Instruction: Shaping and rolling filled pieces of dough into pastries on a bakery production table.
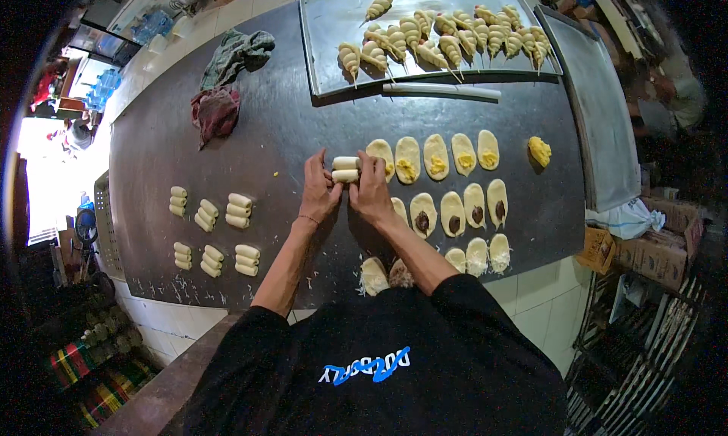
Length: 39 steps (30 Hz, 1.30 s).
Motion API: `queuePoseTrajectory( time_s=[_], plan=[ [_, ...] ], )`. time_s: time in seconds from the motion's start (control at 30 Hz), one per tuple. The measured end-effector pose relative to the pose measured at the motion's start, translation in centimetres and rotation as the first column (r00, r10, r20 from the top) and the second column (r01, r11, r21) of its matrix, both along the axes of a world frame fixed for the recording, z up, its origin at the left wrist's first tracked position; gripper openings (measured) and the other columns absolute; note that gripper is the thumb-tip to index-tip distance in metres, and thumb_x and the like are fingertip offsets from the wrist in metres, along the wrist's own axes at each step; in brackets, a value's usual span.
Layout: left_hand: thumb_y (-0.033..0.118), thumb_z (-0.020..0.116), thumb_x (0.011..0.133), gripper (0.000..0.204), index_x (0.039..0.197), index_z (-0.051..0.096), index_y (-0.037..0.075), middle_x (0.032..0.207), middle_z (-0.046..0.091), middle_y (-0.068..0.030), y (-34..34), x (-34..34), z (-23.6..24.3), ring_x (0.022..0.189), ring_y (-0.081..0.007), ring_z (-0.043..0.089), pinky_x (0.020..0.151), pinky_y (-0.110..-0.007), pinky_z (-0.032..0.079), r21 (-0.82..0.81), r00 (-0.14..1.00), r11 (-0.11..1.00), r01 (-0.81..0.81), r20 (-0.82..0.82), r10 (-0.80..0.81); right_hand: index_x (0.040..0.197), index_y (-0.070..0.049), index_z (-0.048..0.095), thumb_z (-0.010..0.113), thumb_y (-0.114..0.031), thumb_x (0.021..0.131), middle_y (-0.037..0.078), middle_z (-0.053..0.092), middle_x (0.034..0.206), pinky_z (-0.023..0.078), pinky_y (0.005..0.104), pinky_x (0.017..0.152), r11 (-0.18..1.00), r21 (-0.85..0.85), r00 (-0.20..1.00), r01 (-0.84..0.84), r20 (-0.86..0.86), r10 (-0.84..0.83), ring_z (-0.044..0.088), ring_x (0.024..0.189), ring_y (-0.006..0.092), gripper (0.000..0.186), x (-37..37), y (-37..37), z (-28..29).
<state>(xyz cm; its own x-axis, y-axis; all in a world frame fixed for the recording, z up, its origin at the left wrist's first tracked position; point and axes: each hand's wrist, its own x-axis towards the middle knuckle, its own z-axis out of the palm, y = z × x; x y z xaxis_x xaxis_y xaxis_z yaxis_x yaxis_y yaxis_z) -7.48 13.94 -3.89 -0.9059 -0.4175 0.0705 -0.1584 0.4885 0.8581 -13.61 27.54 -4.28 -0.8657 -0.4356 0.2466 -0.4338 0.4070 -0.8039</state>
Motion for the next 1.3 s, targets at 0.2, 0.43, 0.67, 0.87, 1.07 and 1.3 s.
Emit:
queuePoseTrajectory(
  time_s=[0.2, 0.43, 0.67, 0.87, 1.07, 1.3],
  plan=[
    [0.001, 0.064, 0.074, 0.043, 0.116, 0.054, 0.001, 0.108, 0.054, -0.0205, -2.6, -1.5, 1.0, 0.102, -0.0411, 0.053, 0.090, -0.045, 0.047, -0.132, 0.937, 0.928, 0.348, 0.078, -0.341, 0.121, 0.001, 0.052, 0.063, 0.005, 0.071, 0.022, 0.054, 0.109, 0.048, 0.0428, 0.088, 0.979, 0.074, 0.982, -0.188, 0.041, 0.185, 0.056, 0.102, 0.0407, 0.052, -1.8, -0.3, 1.2],
    [0.018, 0.079, 0.071, 0.077, 0.136, 0.042, 0.003, 0.128, 0.048, -0.0205, 1.6, 6.3, 1.9, 0.119, -0.0393, 0.046, 0.102, -0.046, 0.039, -0.219, 0.954, 0.929, 0.297, 0.106, -0.280, 0.132, -0.004, 0.048, 0.081, -0.012, 0.072, 0.021, 0.049, 0.126, 0.047, 0.0396, 0.095, 0.930, 0.065, 0.932, -0.363, 0.030, 0.361, 0.055, 0.110, 0.0372, 0.069, 2.3, 5.4, 0.7],
    [0.065, 0.078, 0.061, 0.123, 0.151, 0.018, 0.004, 0.150, 0.023, -0.0246, 7.5, 13.6, -0.2, 0.135, -0.0425, 0.025, 0.113, -0.051, 0.022, -0.554, 0.990, 0.826, 0.106, 0.139, -0.034, 0.139, -0.008, 0.039, 0.088, -0.049, 0.059, 0.028, 0.024, 0.140, 0.031, 0.0546, 0.102, 0.813, 0.581, 0.994, 0.039, -0.104, 0.027, 0.031, 0.122, 0.0469, 0.102, 9.1, 11.9, 4.2],
    [0.048, 0.087, 0.056, 0.125, 0.150, 0.014, 0.011, 0.151, 0.019, -0.0216, 8.3, 10.3, 1.3, 0.132, -0.0415, 0.026, 0.111, -0.053, 0.023, -0.481, 0.933, 0.877, 0.003, 0.316, 0.170, 0.141, -0.016, 0.039, 0.087, -0.056, 0.055, 0.025, 0.017, 0.144, 0.026, 0.0580, 0.105, 0.807, 0.574, 0.991, 0.136, -0.066, -0.120, 0.022, 0.129, 0.0480, 0.107, 6.7, 9.6, 3.3],
    [0.034, 0.085, 0.064, 0.099, 0.142, 0.026, 0.014, 0.142, 0.028, -0.0177, 8.4, 9.9, 0.4, 0.125, -0.0398, 0.032, 0.104, -0.053, 0.029, -0.451, 0.945, 0.882, -0.137, 0.208, 0.253, 0.131, -0.012, 0.050, 0.087, -0.041, 0.063, 0.022, 0.032, 0.138, 0.030, 0.0534, 0.103, 0.844, 0.508, 0.984, 0.169, -0.136, -0.115, 0.035, 0.123, 0.0421, 0.083, 7.9, 9.2, 3.0],
    [0.015, 0.071, 0.078, 0.017, 0.092, 0.066, 0.008, 0.093, 0.063, -0.0057, 11.1, 19.5, 0.2, 0.089, -0.0298, 0.057, 0.082, -0.042, 0.043, -0.271, 0.945, 0.919, 0.286, -0.081, -0.318, 0.100, -0.009, 0.068, 0.072, -0.019, 0.079, 0.005, 0.064, 0.098, 0.043, 0.0434, 0.081, 0.895, 0.381, 0.944, -0.234, -0.130, 0.302, 0.055, 0.093, 0.0282, 0.024, 16.7, 16.5, 3.8]
  ],
)
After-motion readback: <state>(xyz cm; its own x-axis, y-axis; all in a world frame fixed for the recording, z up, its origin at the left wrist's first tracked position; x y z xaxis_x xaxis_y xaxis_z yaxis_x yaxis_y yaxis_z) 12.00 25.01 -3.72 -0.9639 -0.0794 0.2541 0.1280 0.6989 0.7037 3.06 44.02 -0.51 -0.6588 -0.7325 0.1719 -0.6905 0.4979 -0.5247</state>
